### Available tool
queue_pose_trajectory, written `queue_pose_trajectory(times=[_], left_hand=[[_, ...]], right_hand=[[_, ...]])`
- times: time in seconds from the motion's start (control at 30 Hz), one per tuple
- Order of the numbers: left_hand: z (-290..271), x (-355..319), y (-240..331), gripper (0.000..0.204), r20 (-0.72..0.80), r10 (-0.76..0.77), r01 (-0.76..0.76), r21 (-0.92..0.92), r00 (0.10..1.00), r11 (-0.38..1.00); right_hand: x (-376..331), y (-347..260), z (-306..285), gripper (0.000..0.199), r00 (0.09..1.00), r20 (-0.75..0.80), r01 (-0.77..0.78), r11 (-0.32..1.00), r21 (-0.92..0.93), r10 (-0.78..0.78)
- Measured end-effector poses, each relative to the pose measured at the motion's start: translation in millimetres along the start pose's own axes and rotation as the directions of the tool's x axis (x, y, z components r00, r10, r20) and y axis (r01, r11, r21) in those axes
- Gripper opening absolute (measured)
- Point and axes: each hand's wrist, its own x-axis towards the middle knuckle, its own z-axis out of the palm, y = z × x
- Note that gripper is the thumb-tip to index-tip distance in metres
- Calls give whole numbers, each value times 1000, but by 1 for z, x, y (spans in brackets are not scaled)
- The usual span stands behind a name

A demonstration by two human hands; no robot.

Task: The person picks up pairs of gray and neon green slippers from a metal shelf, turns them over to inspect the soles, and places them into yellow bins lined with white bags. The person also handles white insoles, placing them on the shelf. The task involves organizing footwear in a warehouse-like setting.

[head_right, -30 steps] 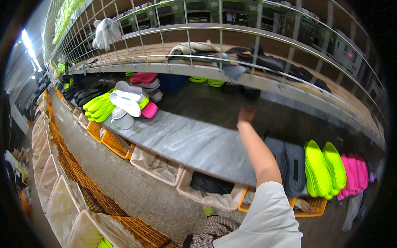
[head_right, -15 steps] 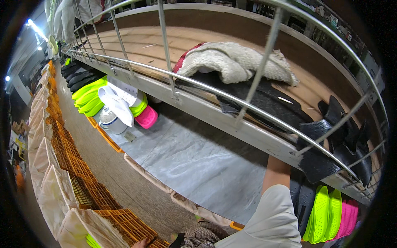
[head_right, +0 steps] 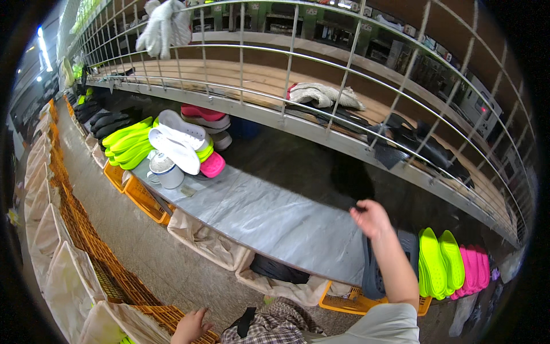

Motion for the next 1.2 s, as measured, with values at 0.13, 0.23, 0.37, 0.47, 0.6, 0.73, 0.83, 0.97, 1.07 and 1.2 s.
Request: queue_pose_trajectory(times=[0.13,0.23,0.37,0.47,0.6,0.73,0.83,0.97,1.07,1.2], left_hand=[[-36,16,23,68,-243,227,-295,-299,943,908],[-51,28,56,67,-405,192,-448,-789,894,421],[-71,36,65,54,-418,-149,-443,-831,896,-336],[-80,27,41,54,-442,-188,-461,-664,877,-588],[-72,6,15,60,-537,-119,-487,-622,835,-613],[-63,-6,0,58,-577,-88,-480,-574,812,-663],[-59,-9,-9,39,-580,-99,-485,-562,809,-670],[-54,-12,-17,44,-590,-88,-470,-535,803,-702],[-52,-13,-19,47,-578,-102,-458,-514,810,-725],[-54,-14,-19,51,-560,-96,-458,-553,823,-696]], right_hand=[[-133,65,19,76,914,326,-187,964,-188,241],[-199,132,43,82,795,492,-119,886,-448,355],[-254,192,68,78,560,776,542,579,-608,290],[-272,209,83,69,238,942,928,232,-293,238],[-288,224,98,90,-11,962,947,313,-78,273],[-298,233,108,106,-62,953,909,411,-69,297],[-301,236,113,108,-46,942,876,466,-121,332],[-303,239,120,110,-43,931,885,447,-132,362],[-303,241,122,111,-43,928,889,438,-134,371],[-300,239,122,113,-32,906,871,457,-182,423]])
